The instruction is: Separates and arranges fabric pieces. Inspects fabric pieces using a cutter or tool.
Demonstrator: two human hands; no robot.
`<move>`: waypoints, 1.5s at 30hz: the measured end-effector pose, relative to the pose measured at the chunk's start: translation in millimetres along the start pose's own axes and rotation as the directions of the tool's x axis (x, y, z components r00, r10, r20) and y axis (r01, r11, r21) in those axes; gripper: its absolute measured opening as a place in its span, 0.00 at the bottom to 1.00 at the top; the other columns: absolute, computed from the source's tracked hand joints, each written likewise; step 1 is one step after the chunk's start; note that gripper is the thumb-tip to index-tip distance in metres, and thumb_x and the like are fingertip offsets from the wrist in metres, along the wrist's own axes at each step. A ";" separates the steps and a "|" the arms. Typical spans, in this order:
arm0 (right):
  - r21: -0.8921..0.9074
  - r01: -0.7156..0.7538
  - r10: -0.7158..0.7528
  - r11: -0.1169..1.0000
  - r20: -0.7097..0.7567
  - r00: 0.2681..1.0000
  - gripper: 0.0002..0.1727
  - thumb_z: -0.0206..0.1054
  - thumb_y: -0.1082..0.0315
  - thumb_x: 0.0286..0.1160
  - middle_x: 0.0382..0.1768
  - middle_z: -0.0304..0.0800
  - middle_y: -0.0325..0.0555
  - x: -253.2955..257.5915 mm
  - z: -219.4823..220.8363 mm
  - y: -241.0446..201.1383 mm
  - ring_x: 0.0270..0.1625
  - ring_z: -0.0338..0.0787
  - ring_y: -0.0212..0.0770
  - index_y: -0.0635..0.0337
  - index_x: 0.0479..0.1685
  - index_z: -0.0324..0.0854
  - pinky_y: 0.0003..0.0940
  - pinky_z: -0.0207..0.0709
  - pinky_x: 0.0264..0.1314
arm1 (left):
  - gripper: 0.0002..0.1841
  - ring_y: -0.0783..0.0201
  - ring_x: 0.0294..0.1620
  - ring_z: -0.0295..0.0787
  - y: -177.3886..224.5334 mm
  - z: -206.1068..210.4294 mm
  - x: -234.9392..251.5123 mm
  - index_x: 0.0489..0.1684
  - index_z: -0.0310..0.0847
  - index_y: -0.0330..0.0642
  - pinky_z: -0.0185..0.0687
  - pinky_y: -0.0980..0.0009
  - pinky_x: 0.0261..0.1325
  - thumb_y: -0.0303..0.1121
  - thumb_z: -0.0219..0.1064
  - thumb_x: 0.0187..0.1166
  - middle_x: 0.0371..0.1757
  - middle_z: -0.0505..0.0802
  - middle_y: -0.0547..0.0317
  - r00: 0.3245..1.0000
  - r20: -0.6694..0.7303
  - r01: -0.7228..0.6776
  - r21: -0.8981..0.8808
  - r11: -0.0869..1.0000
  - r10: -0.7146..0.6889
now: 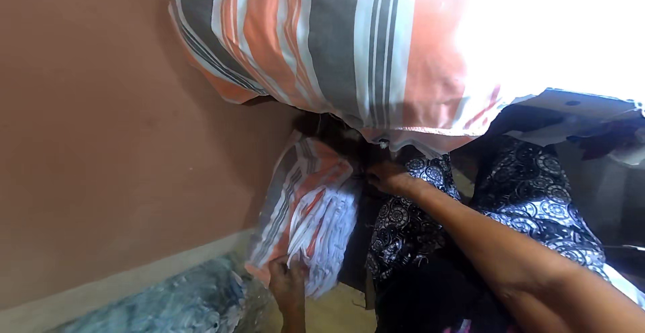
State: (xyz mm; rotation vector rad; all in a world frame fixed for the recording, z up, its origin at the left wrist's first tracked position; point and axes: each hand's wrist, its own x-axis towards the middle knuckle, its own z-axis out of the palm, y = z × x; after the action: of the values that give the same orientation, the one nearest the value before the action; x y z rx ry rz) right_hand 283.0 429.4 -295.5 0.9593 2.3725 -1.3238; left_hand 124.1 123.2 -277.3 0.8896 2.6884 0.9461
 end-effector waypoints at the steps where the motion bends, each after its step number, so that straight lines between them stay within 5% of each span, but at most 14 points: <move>1: -0.005 0.011 -0.011 1.000 -0.012 1.000 0.15 0.61 0.66 0.87 0.57 0.90 0.65 1.2 2.3 2.4 0.64 0.87 0.65 0.67 0.60 0.85 0.65 0.75 0.68 | 0.11 0.71 0.26 0.74 -0.1 -0.5 0.5 0.47 0.75 0.20 0.74 0.76 0.34 0.25 0.62 0.81 0.30 0.82 0.47 1.000 -0.005 -0.026 0.029 0.999 0.026; 5: -0.031 0.020 -0.020 0.999 -0.011 1.000 0.16 0.62 0.66 0.86 0.58 0.89 0.65 2.6 4.3 3.7 0.65 0.87 0.65 0.66 0.62 0.85 0.65 0.74 0.69 | 0.11 0.44 0.39 0.88 -12.3 5.5 -1.5 0.35 0.87 0.24 0.86 0.58 0.48 0.19 0.57 0.74 0.40 0.88 0.33 0.936 0.062 -0.352 0.160 0.922 0.346; 8: -0.034 0.022 -0.023 0.999 -0.030 0.999 0.16 0.62 0.65 0.86 0.57 0.90 0.64 3.8 6.1 5.1 0.65 0.87 0.65 0.65 0.62 0.86 0.65 0.75 0.68 | 0.14 0.38 0.40 0.88 -14.9 10.7 -6.4 0.40 0.91 0.28 0.84 0.47 0.45 0.28 0.59 0.75 0.45 0.89 0.30 0.931 0.140 -0.361 0.229 0.904 0.337; 10: -0.036 -0.003 0.003 0.999 -0.007 1.000 0.16 0.61 0.64 0.87 0.58 0.90 0.64 1.4 3.7 2.5 0.66 0.87 0.64 0.64 0.63 0.85 0.64 0.74 0.70 | 0.17 0.38 0.39 0.88 -15.2 11.5 -10.1 0.37 0.90 0.28 0.83 0.45 0.44 0.37 0.66 0.70 0.45 0.89 0.31 0.931 0.165 -0.360 0.256 0.897 0.326; 12: -0.041 -0.012 0.013 0.999 0.026 1.000 0.17 0.61 0.64 0.88 0.60 0.89 0.64 0.2 0.4 -1.3 0.68 0.86 0.64 0.65 0.64 0.84 0.64 0.73 0.71 | 0.14 0.37 0.37 0.89 -13.8 10.0 -10.1 0.28 0.89 0.26 0.84 0.46 0.43 0.34 0.72 0.65 0.42 0.89 0.30 0.930 0.115 -0.368 0.267 0.891 0.349; 17: -0.029 0.026 -0.027 0.999 -0.035 0.999 0.15 0.64 0.66 0.85 0.57 0.90 0.66 1.7 7.5 4.8 0.64 0.87 0.67 0.66 0.60 0.86 0.68 0.75 0.68 | 0.09 0.43 0.33 0.86 11.1 -3.0 -4.1 0.40 0.79 0.19 0.83 0.53 0.41 0.22 0.64 0.74 0.37 0.87 0.29 0.977 0.011 -0.211 0.251 0.945 0.215; 21: -0.030 0.018 -0.019 0.999 -0.031 0.999 0.15 0.63 0.68 0.85 0.57 0.90 0.67 0.2 5.5 2.2 0.65 0.87 0.67 0.66 0.61 0.86 0.68 0.75 0.68 | 0.11 0.38 0.40 0.89 -6.7 4.4 -4.4 0.34 0.89 0.28 0.86 0.51 0.48 0.18 0.58 0.73 0.44 0.89 0.29 0.900 0.113 -0.436 0.230 0.870 0.421; 24: -0.044 0.047 -0.050 0.998 -0.063 0.997 0.14 0.64 0.67 0.84 0.56 0.90 0.66 3.0 11.4 8.3 0.64 0.87 0.68 0.67 0.59 0.87 0.68 0.75 0.67 | 0.13 0.26 0.48 0.88 -7.2 8.1 -12.9 0.38 0.93 0.33 0.79 0.33 0.51 0.27 0.60 0.72 0.51 0.88 0.25 0.912 0.277 -0.377 0.283 0.882 0.301; 28: -0.053 0.036 -0.038 0.998 -0.031 0.999 0.15 0.64 0.66 0.85 0.57 0.89 0.66 3.5 10.0 6.6 0.65 0.87 0.66 0.67 0.60 0.86 0.66 0.75 0.68 | 0.18 0.31 0.42 0.87 -9.1 6.1 -10.7 0.25 0.87 0.30 0.81 0.39 0.46 0.42 0.72 0.66 0.43 0.88 0.29 0.910 0.255 -0.393 0.284 0.875 0.326; 33: -0.050 0.017 -0.018 0.999 -0.012 1.000 0.16 0.63 0.67 0.85 0.60 0.88 0.67 3.7 8.6 3.9 0.67 0.86 0.67 0.67 0.62 0.85 0.67 0.74 0.69 | 0.09 0.37 0.38 0.87 3.1 -8.9 0.7 0.28 0.79 0.22 0.85 0.50 0.43 0.24 0.68 0.68 0.39 0.86 0.28 0.931 0.149 -0.362 0.274 0.891 0.333; 37: -0.054 0.029 -0.031 0.998 -0.040 0.999 0.15 0.64 0.67 0.84 0.58 0.90 0.65 5.4 12.0 6.4 0.65 0.87 0.66 0.66 0.60 0.87 0.67 0.75 0.68 | 0.08 0.28 0.44 0.88 -2.8 0.0 -1.0 0.34 0.89 0.27 0.83 0.39 0.47 0.17 0.62 0.69 0.46 0.88 0.24 0.906 0.168 -0.422 0.306 0.853 0.388; 39: -0.058 0.025 -0.027 0.998 -0.036 0.999 0.15 0.64 0.67 0.85 0.59 0.89 0.65 5.0 11.4 6.1 0.66 0.86 0.66 0.66 0.61 0.86 0.67 0.74 0.69 | 0.10 0.21 0.51 0.87 -0.9 7.8 -6.7 0.38 0.93 0.32 0.79 0.31 0.52 0.16 0.64 0.70 0.53 0.88 0.20 0.925 0.242 -0.368 0.374 0.851 0.293; 41: -0.067 0.016 -0.018 0.998 -0.025 1.000 0.15 0.64 0.66 0.85 0.60 0.89 0.65 5.3 10.7 5.4 0.67 0.86 0.66 0.66 0.61 0.86 0.66 0.74 0.70 | 0.11 0.19 0.58 0.83 2.4 12.2 -11.8 0.45 0.92 0.32 0.75 0.28 0.58 0.23 0.62 0.75 0.59 0.85 0.19 0.924 0.342 -0.316 0.435 0.843 0.170; 45: -0.073 0.010 -0.009 0.997 0.012 1.000 0.16 0.63 0.67 0.85 0.62 0.88 0.65 5.1 7.0 3.1 0.68 0.85 0.66 0.66 0.64 0.85 0.66 0.73 0.70 | 0.20 0.22 0.54 0.85 -3.7 7.3 -9.2 0.34 0.89 0.27 0.78 0.31 0.55 0.42 0.67 0.72 0.53 0.86 0.20 0.925 0.311 -0.332 0.388 0.860 0.217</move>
State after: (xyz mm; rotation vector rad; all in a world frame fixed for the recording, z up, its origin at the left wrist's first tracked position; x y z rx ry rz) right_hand 280.6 426.9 -304.0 0.9186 2.4016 -1.2337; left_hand 132.2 119.4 -285.8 1.4097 2.6192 0.2248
